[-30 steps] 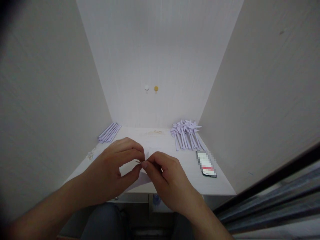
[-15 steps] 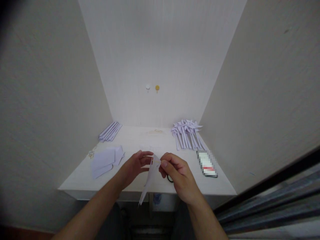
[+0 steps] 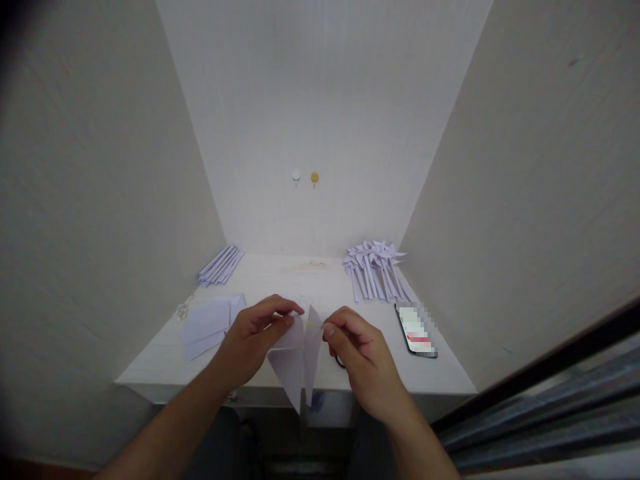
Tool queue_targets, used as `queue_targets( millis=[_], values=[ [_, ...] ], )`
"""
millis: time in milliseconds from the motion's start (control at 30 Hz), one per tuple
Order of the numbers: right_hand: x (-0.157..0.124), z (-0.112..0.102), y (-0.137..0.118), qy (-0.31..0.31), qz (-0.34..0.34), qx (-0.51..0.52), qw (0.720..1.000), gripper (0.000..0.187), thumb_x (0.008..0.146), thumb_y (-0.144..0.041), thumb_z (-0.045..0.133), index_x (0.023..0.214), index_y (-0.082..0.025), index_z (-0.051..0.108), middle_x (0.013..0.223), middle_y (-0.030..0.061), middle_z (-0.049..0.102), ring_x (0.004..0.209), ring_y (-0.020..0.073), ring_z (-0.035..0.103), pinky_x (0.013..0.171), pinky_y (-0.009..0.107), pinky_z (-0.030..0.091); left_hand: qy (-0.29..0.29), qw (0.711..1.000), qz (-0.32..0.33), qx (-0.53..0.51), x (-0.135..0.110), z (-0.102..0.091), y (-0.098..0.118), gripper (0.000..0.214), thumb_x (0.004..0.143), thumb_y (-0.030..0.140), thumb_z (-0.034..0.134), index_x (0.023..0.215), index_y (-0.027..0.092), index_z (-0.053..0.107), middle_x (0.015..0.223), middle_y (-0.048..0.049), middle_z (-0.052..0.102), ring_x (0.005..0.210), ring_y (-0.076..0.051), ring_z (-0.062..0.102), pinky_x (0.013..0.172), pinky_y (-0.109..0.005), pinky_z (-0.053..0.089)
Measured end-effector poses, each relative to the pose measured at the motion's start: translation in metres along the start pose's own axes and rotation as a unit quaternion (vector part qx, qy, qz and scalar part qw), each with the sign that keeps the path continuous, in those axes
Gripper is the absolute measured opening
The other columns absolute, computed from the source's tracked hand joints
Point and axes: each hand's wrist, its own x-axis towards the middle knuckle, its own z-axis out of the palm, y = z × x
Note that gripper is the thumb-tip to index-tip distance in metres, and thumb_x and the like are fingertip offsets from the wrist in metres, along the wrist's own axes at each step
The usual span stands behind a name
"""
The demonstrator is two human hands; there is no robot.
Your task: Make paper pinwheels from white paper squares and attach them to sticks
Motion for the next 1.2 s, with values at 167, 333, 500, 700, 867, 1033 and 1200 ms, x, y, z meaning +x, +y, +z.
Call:
queue_targets(
  millis=[167, 333, 500, 700, 867, 1033, 1200],
  values=[
    [0.006, 0.008, -0.019, -0.001, -0.049, -0.061, 0.997, 0.029, 0.106, -0.039, 0.058, 0.084, -0.021, 0.064, 0.079, -0.0013, 0.055, 0.074, 0.0158, 0.051, 0.068, 0.03, 0.04, -0.036, 0.995, 0.058, 0.075, -0.003, -0.009, 0.027, 0.015, 0.097, 0.028, 0.064, 0.092, 0.02, 0.075, 0.092, -0.0032, 0.072, 0.09, -0.019, 0.064, 0.084, -0.032, 0.046],
    [0.007, 0.011, -0.043, -0.007, -0.088, -0.071, 0.994, 0.028, 0.108, -0.036, 0.057, 0.085, -0.022, 0.066, 0.079, -0.0022, 0.056, 0.073, 0.0143, 0.052, 0.065, 0.028, 0.039, -0.09, 0.994, 0.036, 0.049, -0.008, -0.022, 0.052, 0.027, 0.103, 0.039, 0.06, 0.09, 0.02, 0.074, 0.086, -0.001, 0.07, 0.084, -0.017, 0.061, 0.074, -0.027, 0.044],
    [0.003, 0.009, -0.06, -0.032, -0.104, -0.065, 0.992, 0.023, 0.108, -0.031, 0.058, 0.089, -0.024, 0.068, 0.081, -0.0029, 0.058, 0.075, 0.0134, 0.053, 0.066, 0.028, 0.04, -0.118, 0.992, 0.024, -0.029, -0.013, -0.028, 0.065, 0.028, 0.101, 0.04, 0.064, 0.087, 0.018, 0.074, 0.084, -0.0008, 0.07, 0.08, -0.014, 0.06, 0.074, -0.025, 0.044],
    [0.002, 0.011, -0.069, -0.047, -0.12, -0.066, 0.989, 0.022, 0.108, -0.028, 0.058, 0.09, -0.025, 0.069, 0.081, -0.0036, 0.059, 0.075, 0.0127, 0.053, 0.067, 0.027, 0.041, -0.135, 0.985, 0.017, -0.106, -0.015, -0.024, 0.074, 0.027, 0.098, 0.037, 0.069, 0.083, 0.016, 0.076, 0.08, -0.0028, 0.071, 0.078, -0.015, 0.062, 0.075, -0.025, 0.046],
    [0.001, 0.008, -0.07, -0.06, -0.125, -0.072, 0.988, 0.023, 0.108, -0.03, 0.059, 0.087, -0.023, 0.067, 0.081, -0.0033, 0.058, 0.075, 0.013, 0.053, 0.066, 0.028, 0.04, -0.152, 0.979, -0.003, -0.134, -0.015, -0.023, 0.077, 0.027, 0.096, 0.036, 0.07, 0.082, 0.015, 0.076, 0.078, -0.003, 0.071, 0.075, -0.014, 0.061, 0.073, -0.025, 0.046],
    [0.0, 0.002, -0.066, -0.084, -0.127, -0.111, 0.982, 0.023, 0.107, -0.029, 0.058, 0.086, -0.023, 0.064, 0.082, -0.0024, 0.059, 0.077, 0.0139, 0.053, 0.069, 0.029, 0.04, -0.179, 0.976, -0.021, -0.121, -0.015, -0.026, 0.076, 0.026, 0.096, 0.034, 0.069, 0.08, 0.014, 0.074, 0.074, -0.0012, 0.068, 0.072, -0.013, 0.058, 0.07, -0.023, 0.044],
    [0.002, -0.001, -0.065, -0.101, -0.146, -0.136, 0.975, 0.018, 0.107, -0.027, 0.059, 0.09, -0.024, 0.065, 0.085, -0.0022, 0.06, 0.078, 0.0139, 0.053, 0.07, 0.029, 0.04, -0.193, 0.974, -0.041, -0.111, -0.015, -0.028, 0.071, 0.026, 0.095, 0.034, 0.072, 0.079, 0.014, 0.074, 0.074, -0.0005, 0.068, 0.07, -0.011, 0.057, 0.067, -0.021, 0.043]
  ],
)
